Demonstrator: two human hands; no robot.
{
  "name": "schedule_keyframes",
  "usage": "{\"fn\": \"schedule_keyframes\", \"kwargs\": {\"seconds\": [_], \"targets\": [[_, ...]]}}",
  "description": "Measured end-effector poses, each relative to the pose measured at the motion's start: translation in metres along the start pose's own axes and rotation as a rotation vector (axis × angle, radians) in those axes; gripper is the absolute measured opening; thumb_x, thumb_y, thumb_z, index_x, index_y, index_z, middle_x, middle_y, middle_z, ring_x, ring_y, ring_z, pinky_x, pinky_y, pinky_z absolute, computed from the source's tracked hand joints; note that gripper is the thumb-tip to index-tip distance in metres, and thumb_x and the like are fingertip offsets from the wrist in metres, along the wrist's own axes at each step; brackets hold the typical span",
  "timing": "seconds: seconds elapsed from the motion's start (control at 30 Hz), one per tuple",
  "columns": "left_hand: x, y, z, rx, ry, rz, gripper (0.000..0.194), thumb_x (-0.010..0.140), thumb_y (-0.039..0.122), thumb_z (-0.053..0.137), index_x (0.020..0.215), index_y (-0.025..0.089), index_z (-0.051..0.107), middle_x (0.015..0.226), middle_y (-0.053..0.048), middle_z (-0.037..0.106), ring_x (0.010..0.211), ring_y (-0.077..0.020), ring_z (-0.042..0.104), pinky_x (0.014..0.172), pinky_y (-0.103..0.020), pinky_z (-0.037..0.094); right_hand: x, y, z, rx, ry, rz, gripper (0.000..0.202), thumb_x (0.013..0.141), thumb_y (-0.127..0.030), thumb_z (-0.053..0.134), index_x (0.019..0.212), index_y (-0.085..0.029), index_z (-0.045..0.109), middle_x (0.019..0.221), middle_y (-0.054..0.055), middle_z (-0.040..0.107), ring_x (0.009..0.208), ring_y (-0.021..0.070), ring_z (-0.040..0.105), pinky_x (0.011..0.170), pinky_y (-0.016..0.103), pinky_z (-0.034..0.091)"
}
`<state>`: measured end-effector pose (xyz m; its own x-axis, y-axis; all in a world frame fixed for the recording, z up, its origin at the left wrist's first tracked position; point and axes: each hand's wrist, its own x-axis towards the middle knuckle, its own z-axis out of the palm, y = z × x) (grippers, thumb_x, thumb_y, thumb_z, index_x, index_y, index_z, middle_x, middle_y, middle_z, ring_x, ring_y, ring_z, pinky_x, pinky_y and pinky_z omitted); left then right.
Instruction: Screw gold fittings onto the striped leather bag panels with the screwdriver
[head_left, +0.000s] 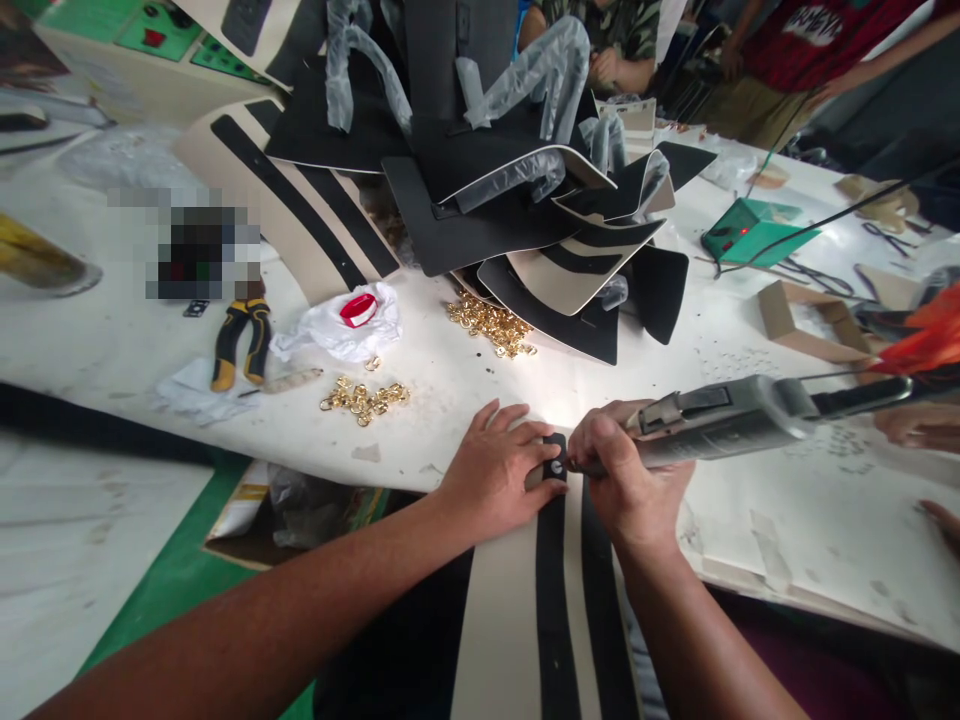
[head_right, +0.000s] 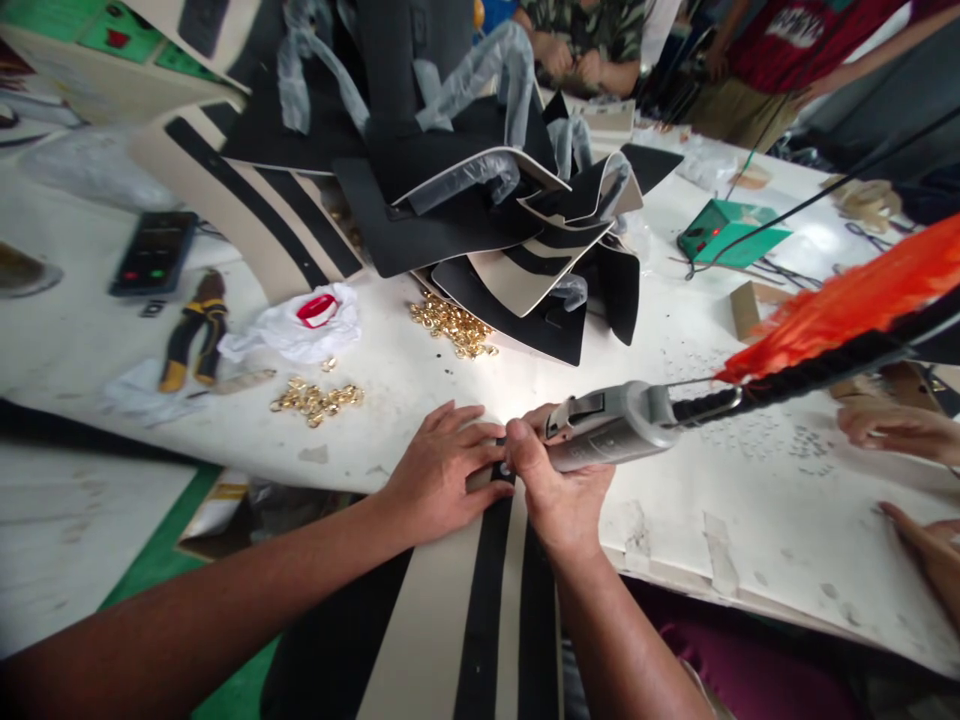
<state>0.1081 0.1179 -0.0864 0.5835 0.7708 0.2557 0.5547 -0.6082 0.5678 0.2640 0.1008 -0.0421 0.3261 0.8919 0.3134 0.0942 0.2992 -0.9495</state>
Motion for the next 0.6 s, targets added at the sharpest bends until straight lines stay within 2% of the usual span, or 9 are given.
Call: {"fn": "schedule_keyframes", "kwargs": {"seconds": [0.17, 0.4, 0.6], "targets": [[0.001, -0.001, 0.0, 0.009, -0.009, -0.006, 0.031, 0.093, 0.047, 0.078, 0.119, 0.03, 0.077, 0.138, 0.002, 0.075, 0.146, -0.0358, 0.054, 0.127, -0.061, 0.028, 0.002, 0.004, -0.004, 0.037, -0.089, -0.028, 0.035, 0.093, -0.037, 0.077, 0.071, -0.024, 0.054, 0.062, -0.002, 0.058, 0.055, 0.0162, 0.058, 0.054, 0.033, 0.05], [0.001, 0.003, 0.0, 0.021, -0.005, -0.028, 0.027, 0.099, 0.044, 0.07, 0.121, 0.032, 0.077, 0.138, 0.002, 0.075, 0.145, -0.0347, 0.054, 0.126, -0.06, 0.029, 0.003, 0.006, -0.005, 0.157, -0.295, -0.034, 0.021, 0.098, -0.027, 0.071, 0.082, -0.024, 0.056, 0.069, -0.003, 0.059, 0.063, 0.0163, 0.061, 0.06, 0.033, 0.052], [0.003, -0.001, -0.004, -0.017, -0.031, -0.047, 0.026, 0.098, 0.046, 0.07, 0.12, 0.033, 0.078, 0.139, 0.003, 0.074, 0.147, -0.0344, 0.052, 0.127, -0.061, 0.027, 0.005, 0.011, -0.009, 0.069, -0.287, 0.014, 0.024, 0.097, -0.033, 0.071, 0.081, -0.025, 0.055, 0.066, -0.004, 0.056, 0.059, 0.0164, 0.058, 0.06, 0.034, 0.052]]}}
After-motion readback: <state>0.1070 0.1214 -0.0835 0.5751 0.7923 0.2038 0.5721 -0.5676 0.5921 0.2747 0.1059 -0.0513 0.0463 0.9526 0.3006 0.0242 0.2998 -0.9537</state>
